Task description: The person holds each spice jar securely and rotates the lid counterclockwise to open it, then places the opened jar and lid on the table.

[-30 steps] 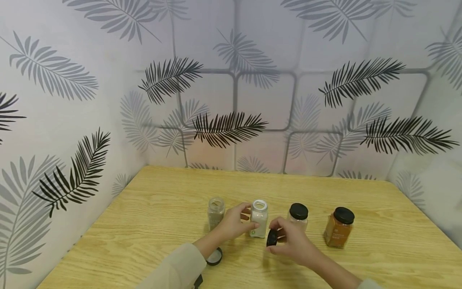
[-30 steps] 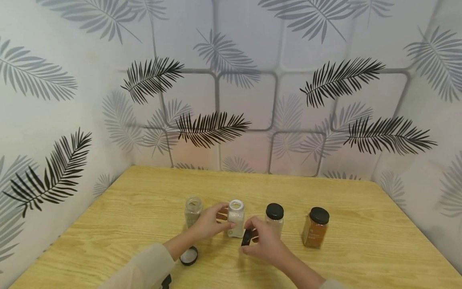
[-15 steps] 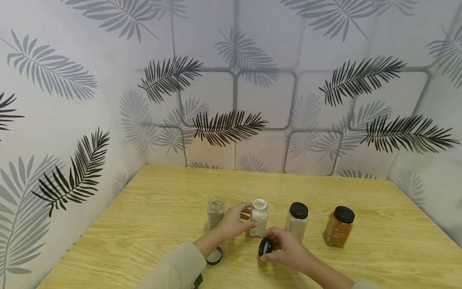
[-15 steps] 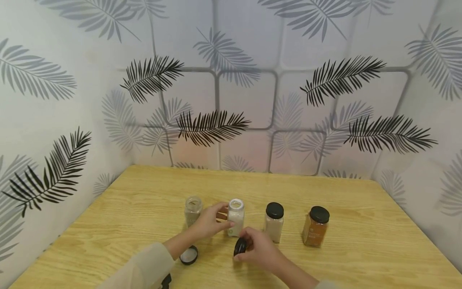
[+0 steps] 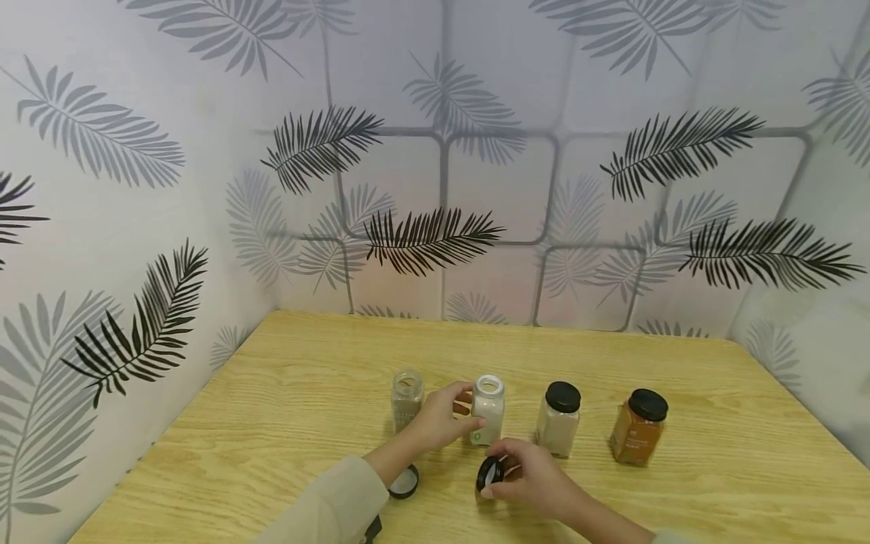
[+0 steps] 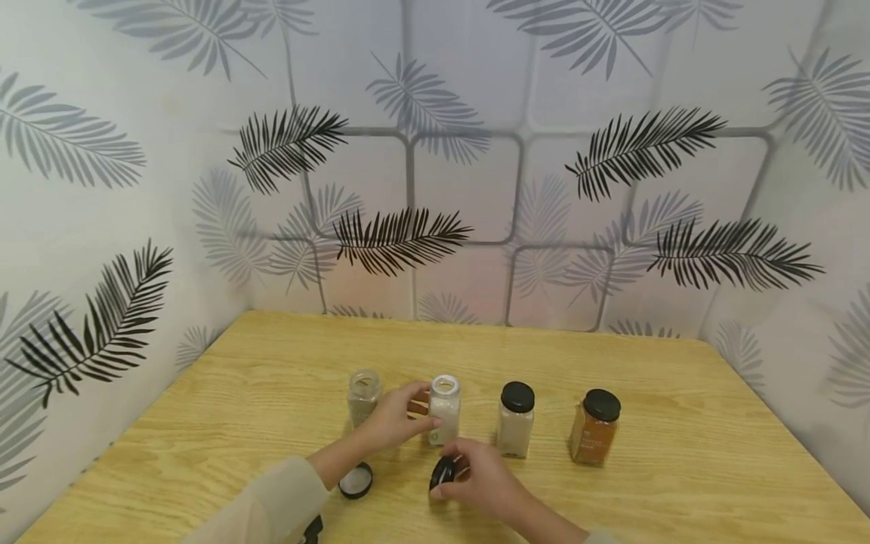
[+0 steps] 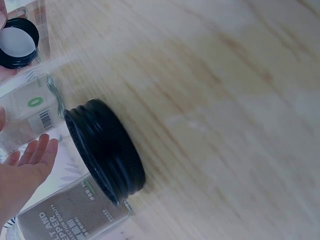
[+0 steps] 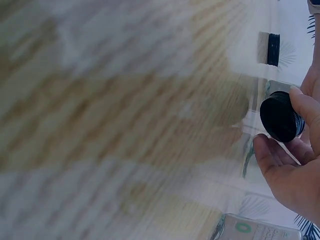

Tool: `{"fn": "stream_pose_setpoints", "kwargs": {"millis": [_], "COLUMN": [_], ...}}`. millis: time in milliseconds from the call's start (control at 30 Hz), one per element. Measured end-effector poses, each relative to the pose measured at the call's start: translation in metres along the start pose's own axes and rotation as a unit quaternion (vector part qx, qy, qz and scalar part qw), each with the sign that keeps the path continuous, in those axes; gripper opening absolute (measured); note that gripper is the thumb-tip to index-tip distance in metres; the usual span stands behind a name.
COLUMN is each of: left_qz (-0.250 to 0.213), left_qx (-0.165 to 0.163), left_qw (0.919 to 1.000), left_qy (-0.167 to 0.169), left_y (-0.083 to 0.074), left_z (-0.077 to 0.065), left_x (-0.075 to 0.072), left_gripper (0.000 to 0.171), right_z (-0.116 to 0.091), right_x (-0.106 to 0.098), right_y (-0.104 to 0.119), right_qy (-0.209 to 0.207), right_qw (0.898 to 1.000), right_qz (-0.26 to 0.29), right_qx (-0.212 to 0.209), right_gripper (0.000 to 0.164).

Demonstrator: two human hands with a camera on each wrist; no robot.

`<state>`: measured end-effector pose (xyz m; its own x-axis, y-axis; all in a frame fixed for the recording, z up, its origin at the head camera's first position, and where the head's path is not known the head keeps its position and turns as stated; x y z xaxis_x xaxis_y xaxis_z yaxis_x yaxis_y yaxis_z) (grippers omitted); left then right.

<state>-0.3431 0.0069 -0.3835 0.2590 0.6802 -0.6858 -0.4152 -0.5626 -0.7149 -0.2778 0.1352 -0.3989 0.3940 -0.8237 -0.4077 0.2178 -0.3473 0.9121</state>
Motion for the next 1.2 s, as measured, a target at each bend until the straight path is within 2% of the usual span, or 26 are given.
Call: {"fn": "stream_pose_setpoints", "kwargs": {"millis": [433, 733, 1000, 1200], "left_qz": [0.003, 0.005, 0.002, 0.009], "left_qx": [0.0, -0.001, -0.001, 0.001], "left_qw": [1.0, 1.0, 1.0, 1.0], "left_qy": [-0.002, 0.002, 0.003, 0.001], "left_y": [-0.0004, -0.0014, -0.0005, 0.0009], "left_z": [0.0001, -0.0003, 0.0, 0.0019], "left_x": [0.0008, 0.0004, 0.0008, 0.0009], "left_gripper": [0.053, 0.055, 0.056, 0.055], "right_z": [0.0039, 0.0047, 0.0051, 0.006], "right_x": [0.0055, 0.0055, 0.0074, 0.0092], "right_y": [-0.0013, -0.0056, -0.0066, -0.0028], "right_qy": [-0.002, -0.011, 0.0, 0.01], "right_qw": [1.0, 1.0, 0.998, 0.994], "right_qz": [-0.001, -0.01, -0.066, -0.109], "right_qx": [-0.005, 0.019, 0.008, -0.012], "right_gripper": [0.045, 0.045, 0.048, 0.04]}}
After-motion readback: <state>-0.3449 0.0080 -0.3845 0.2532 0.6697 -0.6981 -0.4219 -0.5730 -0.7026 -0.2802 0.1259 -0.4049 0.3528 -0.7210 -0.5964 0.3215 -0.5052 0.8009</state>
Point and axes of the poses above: each hand's wrist, its own z-axis towards the middle knuckle, its own x-axis out of the palm, y = z × x, the point moved 6 cm from there along z, towards the middle knuckle, and after that the axes turned 10 degrees about z, right-handed, at the moved point
